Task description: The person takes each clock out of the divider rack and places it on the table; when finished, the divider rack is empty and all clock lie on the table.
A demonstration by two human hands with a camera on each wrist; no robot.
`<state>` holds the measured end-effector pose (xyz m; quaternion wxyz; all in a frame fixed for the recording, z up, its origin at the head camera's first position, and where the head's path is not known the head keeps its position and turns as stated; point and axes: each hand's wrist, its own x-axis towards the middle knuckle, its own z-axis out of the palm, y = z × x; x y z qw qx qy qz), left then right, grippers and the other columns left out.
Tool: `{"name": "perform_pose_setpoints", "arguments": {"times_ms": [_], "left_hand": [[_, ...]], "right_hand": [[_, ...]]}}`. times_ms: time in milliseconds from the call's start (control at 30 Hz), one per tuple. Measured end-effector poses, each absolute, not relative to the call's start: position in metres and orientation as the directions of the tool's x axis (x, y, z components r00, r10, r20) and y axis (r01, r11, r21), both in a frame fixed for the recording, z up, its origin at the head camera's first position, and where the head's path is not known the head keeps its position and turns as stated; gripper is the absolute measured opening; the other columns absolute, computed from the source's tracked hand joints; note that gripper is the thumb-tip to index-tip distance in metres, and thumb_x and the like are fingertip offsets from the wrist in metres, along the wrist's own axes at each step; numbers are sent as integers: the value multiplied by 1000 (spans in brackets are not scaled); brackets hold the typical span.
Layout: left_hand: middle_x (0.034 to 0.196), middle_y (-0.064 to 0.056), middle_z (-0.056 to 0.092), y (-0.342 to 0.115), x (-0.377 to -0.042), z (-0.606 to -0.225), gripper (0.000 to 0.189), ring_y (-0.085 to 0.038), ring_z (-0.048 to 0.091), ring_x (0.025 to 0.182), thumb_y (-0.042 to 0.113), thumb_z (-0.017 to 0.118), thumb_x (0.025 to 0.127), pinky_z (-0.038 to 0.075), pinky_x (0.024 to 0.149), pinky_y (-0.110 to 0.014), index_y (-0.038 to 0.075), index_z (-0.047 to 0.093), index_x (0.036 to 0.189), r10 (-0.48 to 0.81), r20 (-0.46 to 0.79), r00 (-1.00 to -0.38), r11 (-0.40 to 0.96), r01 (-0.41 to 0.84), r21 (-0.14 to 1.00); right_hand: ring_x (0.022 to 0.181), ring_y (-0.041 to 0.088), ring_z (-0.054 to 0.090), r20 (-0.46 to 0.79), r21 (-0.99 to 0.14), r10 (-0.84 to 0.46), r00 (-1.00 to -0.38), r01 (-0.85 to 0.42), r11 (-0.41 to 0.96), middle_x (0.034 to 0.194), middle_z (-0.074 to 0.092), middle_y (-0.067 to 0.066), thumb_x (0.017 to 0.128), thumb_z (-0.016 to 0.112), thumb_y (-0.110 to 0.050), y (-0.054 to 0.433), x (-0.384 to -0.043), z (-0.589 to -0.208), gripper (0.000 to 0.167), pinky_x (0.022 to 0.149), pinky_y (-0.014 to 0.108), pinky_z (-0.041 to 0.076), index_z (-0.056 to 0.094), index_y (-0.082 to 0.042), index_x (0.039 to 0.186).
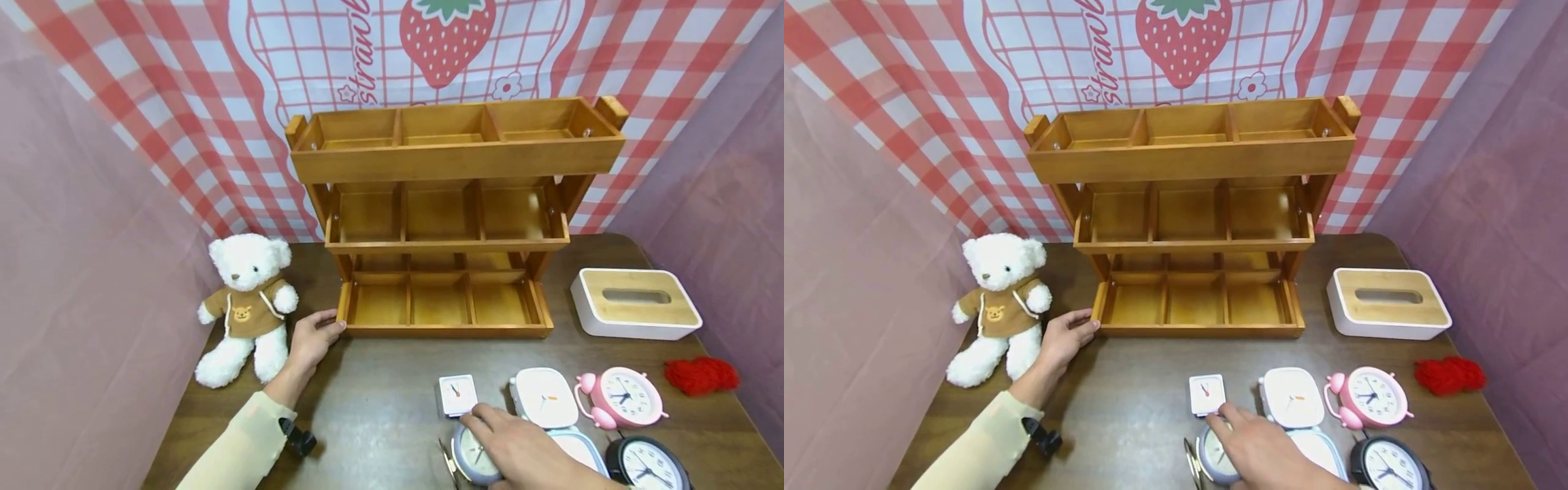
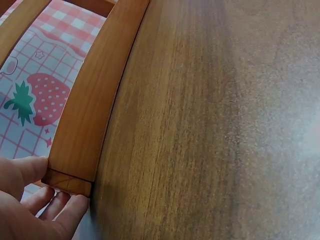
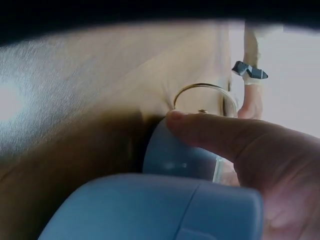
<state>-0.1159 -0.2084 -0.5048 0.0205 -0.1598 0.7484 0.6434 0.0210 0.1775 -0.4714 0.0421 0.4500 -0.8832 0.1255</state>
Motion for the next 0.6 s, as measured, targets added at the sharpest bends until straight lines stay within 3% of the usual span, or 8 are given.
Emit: {"name": "perform_pose_setpoints", "arguments": {"times_ms": [233, 400, 600], "left_hand": [[127, -30, 65, -204, -110, -505, 42, -21, 68, 101, 4, 71, 95, 60, 88, -32, -8, 62, 134, -229, -232, -945, 122, -265, 957], [124, -29, 67, -206, -105, -503, 39, -16, 68, 96, 3, 71, 95, 59, 84, -27, -8, 64, 131, -241, -220, -945, 134, -257, 957], [121, -28, 70, -208, -97, -494, 38, -20, 69, 99, 5, 67, 96, 59, 77, -26, -8, 63, 132, -190, -182, -965, 236, -225, 945]], "right_hand": [[102, 20, 62, 91, -204, -772, -629, -771, 604, 123, 59, 4, 52, 98, -39, 178, 19, -468, 98, 72, 36, 59, 57, -9, 135], [104, 20, 62, 113, -193, -788, -605, -791, 580, 125, 59, 5, 52, 97, -43, 179, 19, -468, 98, 75, 37, 59, 58, -9, 136], [110, 19, 62, 136, -232, -770, -623, -776, 587, 132, 59, 4, 72, 87, -58, 186, 17, -453, 85, 79, 39, 59, 59, -12, 138]]}}
